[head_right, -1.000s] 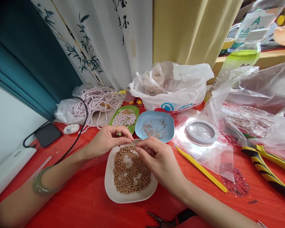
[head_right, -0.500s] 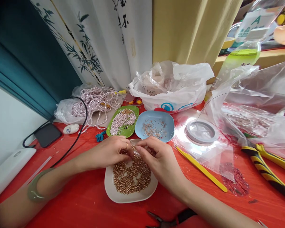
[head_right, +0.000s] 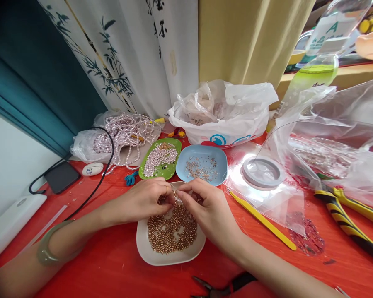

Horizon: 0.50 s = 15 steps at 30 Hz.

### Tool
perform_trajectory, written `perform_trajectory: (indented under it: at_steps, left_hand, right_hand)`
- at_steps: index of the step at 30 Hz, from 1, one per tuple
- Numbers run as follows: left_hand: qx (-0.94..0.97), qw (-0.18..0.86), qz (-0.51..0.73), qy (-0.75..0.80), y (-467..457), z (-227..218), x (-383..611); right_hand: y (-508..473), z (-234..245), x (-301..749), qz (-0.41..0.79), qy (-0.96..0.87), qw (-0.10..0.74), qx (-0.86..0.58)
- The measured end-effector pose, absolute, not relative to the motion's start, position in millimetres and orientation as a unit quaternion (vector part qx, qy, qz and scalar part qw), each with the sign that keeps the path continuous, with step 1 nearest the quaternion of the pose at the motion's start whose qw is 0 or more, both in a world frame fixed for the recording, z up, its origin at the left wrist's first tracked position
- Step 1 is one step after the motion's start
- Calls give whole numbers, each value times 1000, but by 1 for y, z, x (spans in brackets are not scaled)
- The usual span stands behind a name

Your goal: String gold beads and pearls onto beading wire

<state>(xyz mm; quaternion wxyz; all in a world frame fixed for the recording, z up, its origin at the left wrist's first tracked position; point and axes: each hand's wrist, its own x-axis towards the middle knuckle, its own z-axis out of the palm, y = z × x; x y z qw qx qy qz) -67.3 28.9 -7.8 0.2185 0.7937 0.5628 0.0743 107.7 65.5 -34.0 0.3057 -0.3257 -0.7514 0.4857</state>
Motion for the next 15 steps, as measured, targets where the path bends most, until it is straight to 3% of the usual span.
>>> perform_trajectory:
  at_steps: [8, 15]
  left_hand:
    - [605, 481, 237, 588, 39, -1, -74]
    - [516, 564, 314, 563, 43, 3, -77]
  right_hand:
    - [64, -30, 107, 501, -738, 301, -336]
    - [62, -26, 105, 499, -738, 300, -341]
